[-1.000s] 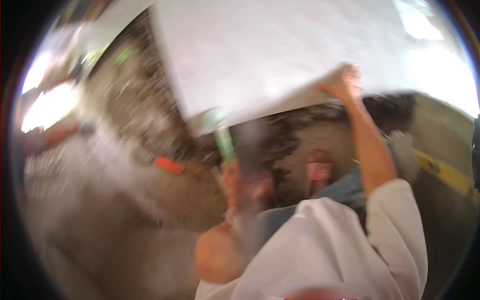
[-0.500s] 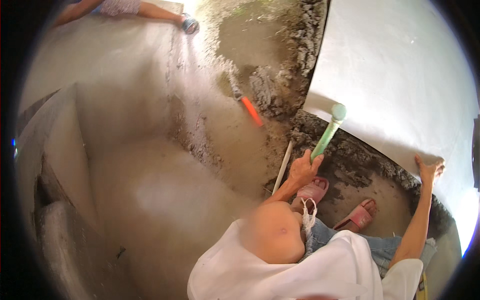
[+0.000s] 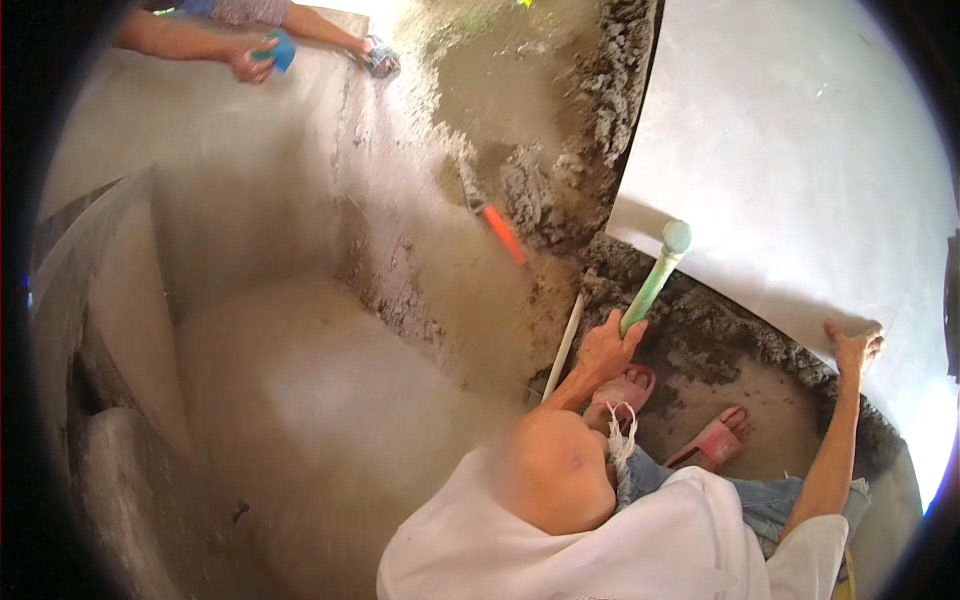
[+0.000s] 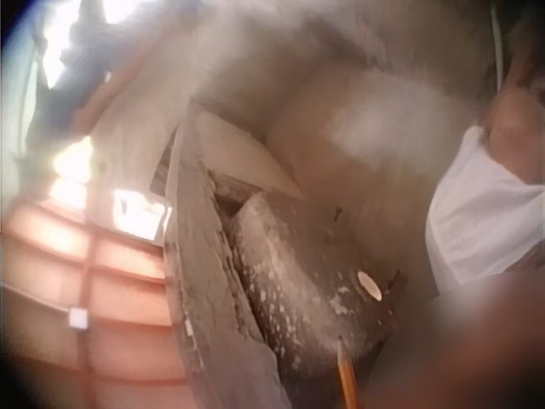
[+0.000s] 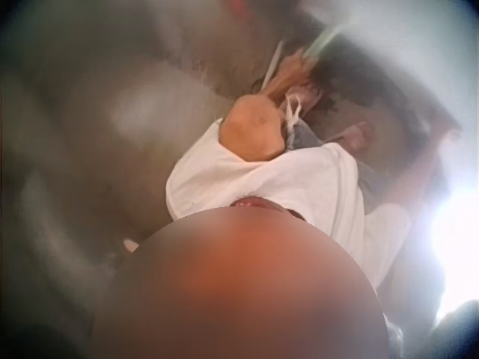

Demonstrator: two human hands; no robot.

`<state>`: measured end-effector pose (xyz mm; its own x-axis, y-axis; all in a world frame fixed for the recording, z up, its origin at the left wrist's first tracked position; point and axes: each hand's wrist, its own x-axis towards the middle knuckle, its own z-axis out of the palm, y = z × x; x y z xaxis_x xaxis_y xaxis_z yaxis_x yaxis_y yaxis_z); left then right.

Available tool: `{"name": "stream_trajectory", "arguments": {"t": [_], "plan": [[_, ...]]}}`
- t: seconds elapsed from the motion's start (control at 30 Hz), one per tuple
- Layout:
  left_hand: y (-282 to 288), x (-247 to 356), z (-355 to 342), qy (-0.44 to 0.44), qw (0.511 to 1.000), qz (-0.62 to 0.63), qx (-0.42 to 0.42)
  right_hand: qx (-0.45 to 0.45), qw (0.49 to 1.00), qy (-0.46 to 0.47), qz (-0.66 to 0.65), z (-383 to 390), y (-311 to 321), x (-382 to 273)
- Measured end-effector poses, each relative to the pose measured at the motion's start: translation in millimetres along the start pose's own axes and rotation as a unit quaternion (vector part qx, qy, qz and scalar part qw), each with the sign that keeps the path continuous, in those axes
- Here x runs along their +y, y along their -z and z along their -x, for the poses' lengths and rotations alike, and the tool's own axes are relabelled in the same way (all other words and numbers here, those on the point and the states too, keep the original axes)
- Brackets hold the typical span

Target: Installing large floor tiles onto mortar and leveling them with a rubber mallet.

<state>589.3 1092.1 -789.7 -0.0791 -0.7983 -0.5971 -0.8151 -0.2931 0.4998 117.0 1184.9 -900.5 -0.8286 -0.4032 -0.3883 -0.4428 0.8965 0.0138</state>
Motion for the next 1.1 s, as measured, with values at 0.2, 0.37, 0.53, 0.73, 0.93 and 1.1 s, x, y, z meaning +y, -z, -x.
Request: {"name": "stream_trajectory", "arguments": {"t": [0.2, 0.37, 0.53, 0.73, 0.93, 1.1], "plan": [[2, 5, -3, 0.035, 0.999, 0.019, -0.03, 0.015, 0.999, -0.001, -0.031, 9, 5, -6], [1, 8, 2, 0.053, 0.996, -0.071, 0.005, -0.041, 0.999, 0.033, -0.008, 8, 2, -9], [-9, 1, -6, 0.029, 1.0, 0.012, -0.002, -0.026, 0.998, -0.036, -0.051, 12, 3, -11], [-15, -9, -8, 0.032, 0.999, -0.025, 0.009, -0.065, 0.995, -0.035, -0.064, 25, 27, -26], [-23, -11, -12, 0.046, 0.999, -0.018, -0.015, -0.099, 0.986, -0.069, -0.113, 34, 43, -31], [-23, -17, -17, 0.034, 0.999, -0.041, 0.003, -0.087, 0.985, -0.068, -0.129, 35, 47, -31]]}}
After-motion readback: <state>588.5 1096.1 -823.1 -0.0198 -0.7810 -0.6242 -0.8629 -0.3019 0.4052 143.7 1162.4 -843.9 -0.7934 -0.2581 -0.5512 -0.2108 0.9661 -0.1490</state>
